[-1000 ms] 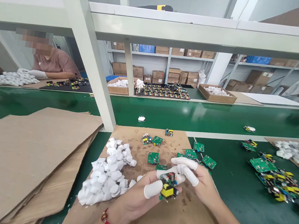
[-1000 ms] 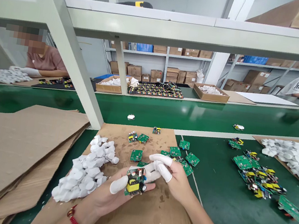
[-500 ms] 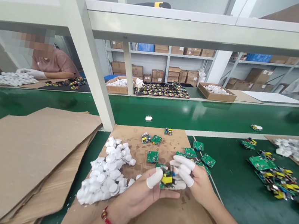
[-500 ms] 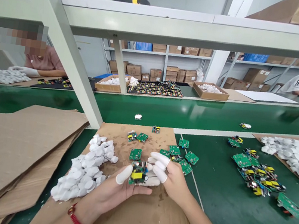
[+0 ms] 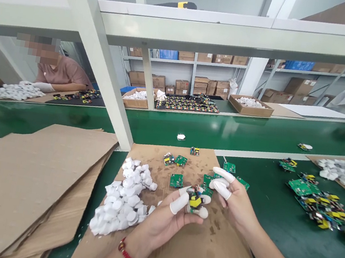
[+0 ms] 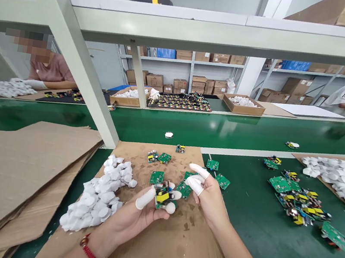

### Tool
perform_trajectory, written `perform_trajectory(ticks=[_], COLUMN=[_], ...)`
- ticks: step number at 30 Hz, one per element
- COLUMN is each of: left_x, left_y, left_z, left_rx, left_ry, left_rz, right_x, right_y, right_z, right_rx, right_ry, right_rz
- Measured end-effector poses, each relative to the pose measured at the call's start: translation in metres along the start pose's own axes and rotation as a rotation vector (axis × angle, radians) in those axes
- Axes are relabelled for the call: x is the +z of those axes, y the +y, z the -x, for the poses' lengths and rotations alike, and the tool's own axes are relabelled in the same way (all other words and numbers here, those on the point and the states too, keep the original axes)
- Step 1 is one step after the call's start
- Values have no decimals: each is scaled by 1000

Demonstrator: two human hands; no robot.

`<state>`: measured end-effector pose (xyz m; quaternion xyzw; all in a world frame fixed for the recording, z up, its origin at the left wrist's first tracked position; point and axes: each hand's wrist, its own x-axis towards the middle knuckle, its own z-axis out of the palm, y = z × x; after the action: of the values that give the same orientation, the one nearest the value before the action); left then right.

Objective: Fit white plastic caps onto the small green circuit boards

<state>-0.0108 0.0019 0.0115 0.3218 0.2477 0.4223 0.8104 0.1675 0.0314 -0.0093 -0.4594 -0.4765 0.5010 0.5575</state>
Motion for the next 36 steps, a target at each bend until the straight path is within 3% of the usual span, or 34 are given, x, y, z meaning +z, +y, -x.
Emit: perform_trajectory(ticks=[7,12,19,27,30,36], left_x=[-1,1,0,1,3,3], left_y=[1,1,8,4,-3,-5], left_z=[-3,-5,-5,-3,-4,-6], left_rx=[-17,60,135,188,185,165], left_ry=[52,133,159,173,174,186], left_rz=[33,114,173,-15,-82,-289], right_x=[1,1,-1,3,8,6], right_y=[-7,-7,-6,1,1,-3], right_z=[2,5,8,15,16,13], right_rx=[101,142,128,103,116,13], right_ry=[-47,-89,-312,-717,-734,-620], right_rz=[-191,-193,-273,-23,37,100])
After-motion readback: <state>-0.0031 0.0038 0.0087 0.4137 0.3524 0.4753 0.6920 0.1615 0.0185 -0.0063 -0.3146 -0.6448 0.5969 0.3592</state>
